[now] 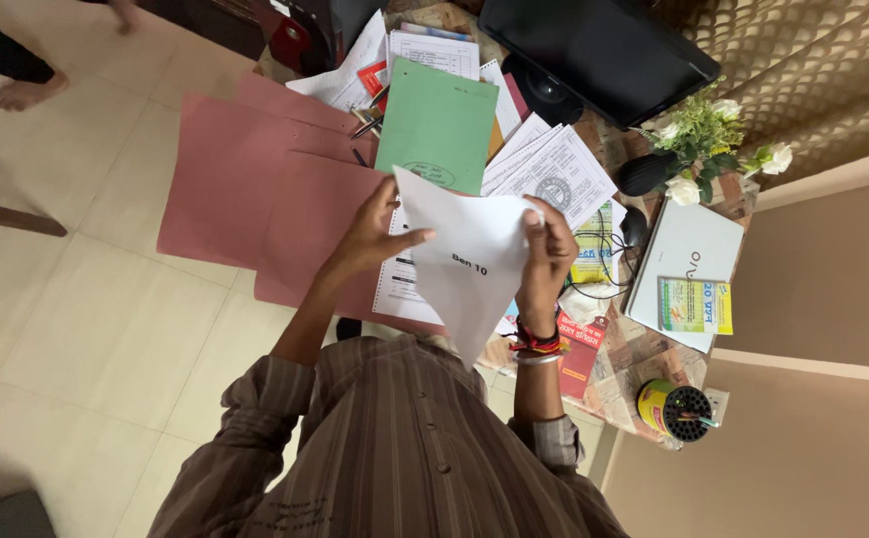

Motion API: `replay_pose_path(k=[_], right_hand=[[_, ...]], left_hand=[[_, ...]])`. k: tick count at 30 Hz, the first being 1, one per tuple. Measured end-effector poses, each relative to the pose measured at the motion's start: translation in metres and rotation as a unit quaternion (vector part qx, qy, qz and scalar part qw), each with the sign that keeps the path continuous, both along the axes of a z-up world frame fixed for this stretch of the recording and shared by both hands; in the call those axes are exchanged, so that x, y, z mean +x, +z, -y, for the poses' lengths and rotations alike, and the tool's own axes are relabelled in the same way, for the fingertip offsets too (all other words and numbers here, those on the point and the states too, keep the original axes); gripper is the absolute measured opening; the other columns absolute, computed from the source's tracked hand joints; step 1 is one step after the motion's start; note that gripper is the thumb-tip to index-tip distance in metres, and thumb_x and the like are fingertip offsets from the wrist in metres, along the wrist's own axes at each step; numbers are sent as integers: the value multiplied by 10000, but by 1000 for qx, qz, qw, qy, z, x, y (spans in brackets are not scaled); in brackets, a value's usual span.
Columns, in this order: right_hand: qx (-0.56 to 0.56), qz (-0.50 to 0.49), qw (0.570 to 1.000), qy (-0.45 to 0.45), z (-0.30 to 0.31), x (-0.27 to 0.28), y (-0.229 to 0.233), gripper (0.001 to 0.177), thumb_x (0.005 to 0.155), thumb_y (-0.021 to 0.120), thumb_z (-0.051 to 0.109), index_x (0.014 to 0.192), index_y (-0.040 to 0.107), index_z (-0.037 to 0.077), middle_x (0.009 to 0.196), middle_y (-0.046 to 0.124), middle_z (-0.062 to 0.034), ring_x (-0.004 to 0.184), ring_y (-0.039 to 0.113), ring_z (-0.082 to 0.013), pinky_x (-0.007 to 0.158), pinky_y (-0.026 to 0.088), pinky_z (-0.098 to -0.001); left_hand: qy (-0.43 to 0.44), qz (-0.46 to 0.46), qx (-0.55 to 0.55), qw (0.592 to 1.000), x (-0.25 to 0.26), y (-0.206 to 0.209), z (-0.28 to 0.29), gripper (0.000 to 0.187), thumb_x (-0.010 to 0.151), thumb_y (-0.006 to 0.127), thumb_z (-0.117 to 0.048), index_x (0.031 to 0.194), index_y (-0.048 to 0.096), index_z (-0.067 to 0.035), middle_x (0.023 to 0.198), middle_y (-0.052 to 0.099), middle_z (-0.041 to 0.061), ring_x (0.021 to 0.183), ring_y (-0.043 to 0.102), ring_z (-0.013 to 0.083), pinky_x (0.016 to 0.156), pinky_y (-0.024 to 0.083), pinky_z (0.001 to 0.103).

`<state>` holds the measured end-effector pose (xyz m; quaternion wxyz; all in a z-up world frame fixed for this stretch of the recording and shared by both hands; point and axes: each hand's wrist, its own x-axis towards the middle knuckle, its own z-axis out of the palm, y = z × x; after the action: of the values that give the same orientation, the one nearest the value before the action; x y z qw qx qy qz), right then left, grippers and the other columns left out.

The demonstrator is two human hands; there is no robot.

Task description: The person sorts through a pile of papers on a cluttered desk, picking up sheets, flipping them over, and placing them into a pink folder. The person handles multiple documents and folders, occasionally adjusting their position on the desk.

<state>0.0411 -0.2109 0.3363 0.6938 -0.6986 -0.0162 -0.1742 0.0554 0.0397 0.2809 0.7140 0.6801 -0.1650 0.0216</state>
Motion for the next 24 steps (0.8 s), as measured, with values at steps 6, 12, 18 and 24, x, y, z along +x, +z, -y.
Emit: replay_pose_path(k=[6, 12, 18, 24], right_hand=[[121, -6, 992, -45, 7, 14, -11, 273, 1050, 651, 249, 1175, 736, 22, 1024, 731, -7, 960, 632, -102, 892, 493, -274], [35, -153, 986, 58, 41, 14, -105, 422, 933, 724, 148, 1307, 578, 20, 956, 683, -14, 945, 683, -101, 892, 561, -250], [-44, -318, 945, 59, 61, -21, -269, 314, 904, 769, 138, 1146, 674, -38, 778, 701, -32, 611, 608, -80, 510, 473, -250], [-35, -424, 903, 53, 49, -51, -306, 272, 874, 758, 161, 1064, 734, -33, 774, 715, -45, 610, 631, -103, 511, 486, -267]], left_hand=[[-77, -300, 184, 933, -7, -46, 11, 528, 910, 744, -328, 1282, 632, 30, 1095, 732, 178, 942, 677, 323, 792, 558, 481], [-14, -179, 85, 980, -17, -137, 26, 482, 924, 716, -251, 1284, 584, 40, 1085, 736, 142, 986, 723, 220, 836, 599, 352], [43, -275, 48, 959, -30, -238, 21, 403, 935, 647, -192, 1258, 623, 47, 1108, 722, 136, 999, 693, 214, 845, 569, 367], [7, -392, 96, 915, -52, -282, 8, 385, 845, 631, -110, 1186, 653, 67, 1045, 737, 155, 961, 694, 249, 828, 558, 378]])
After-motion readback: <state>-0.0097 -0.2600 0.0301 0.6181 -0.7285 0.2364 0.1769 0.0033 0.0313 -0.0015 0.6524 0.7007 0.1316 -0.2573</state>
